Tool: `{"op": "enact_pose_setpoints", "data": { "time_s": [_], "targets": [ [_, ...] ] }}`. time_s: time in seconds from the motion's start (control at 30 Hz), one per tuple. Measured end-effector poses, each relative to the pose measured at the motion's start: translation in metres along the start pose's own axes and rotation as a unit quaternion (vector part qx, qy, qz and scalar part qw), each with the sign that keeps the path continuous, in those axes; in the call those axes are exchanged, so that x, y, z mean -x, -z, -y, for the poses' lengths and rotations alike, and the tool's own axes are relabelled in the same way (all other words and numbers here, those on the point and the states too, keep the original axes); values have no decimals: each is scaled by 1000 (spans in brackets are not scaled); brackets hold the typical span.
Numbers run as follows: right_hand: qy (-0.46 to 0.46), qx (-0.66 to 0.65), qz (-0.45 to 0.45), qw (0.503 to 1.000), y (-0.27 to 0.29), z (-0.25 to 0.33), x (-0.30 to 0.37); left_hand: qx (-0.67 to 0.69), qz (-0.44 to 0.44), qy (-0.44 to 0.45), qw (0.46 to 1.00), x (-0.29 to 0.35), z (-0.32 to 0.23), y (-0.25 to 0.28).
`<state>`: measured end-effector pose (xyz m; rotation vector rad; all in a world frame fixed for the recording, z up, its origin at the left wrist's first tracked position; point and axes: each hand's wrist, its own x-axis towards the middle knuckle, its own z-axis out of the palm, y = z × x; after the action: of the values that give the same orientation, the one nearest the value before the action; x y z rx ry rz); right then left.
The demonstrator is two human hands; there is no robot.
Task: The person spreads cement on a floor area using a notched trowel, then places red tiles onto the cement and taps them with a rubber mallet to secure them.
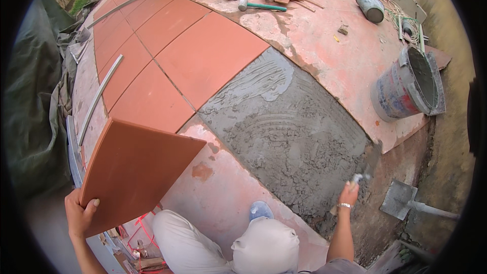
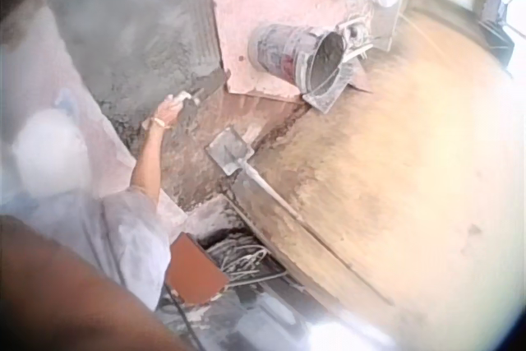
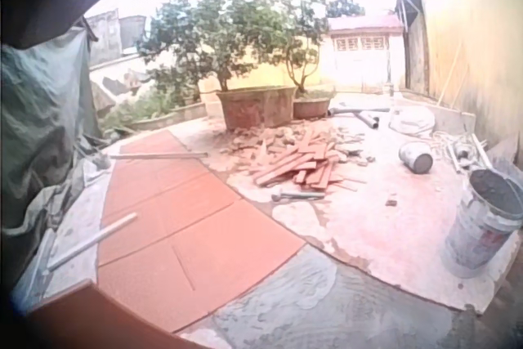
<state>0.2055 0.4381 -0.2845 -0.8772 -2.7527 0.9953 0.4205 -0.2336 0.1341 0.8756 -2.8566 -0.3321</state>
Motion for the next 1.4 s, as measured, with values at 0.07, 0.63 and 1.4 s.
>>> {"op": "enact_pose_setpoints", "data": {
  "time_s": [0.07,0.63,1.4],
  "targets": [
    [107,55,99,988,-47,95,-19,26,-8,1,1000,-3,5,-6],
    [251,302,156,906,-314,400,-151,-48,178,96,978,-22,23,17],
    [351,297,180,870,-318,364,-90,32,110,171,979,-16,19,-2]
  ]
}}
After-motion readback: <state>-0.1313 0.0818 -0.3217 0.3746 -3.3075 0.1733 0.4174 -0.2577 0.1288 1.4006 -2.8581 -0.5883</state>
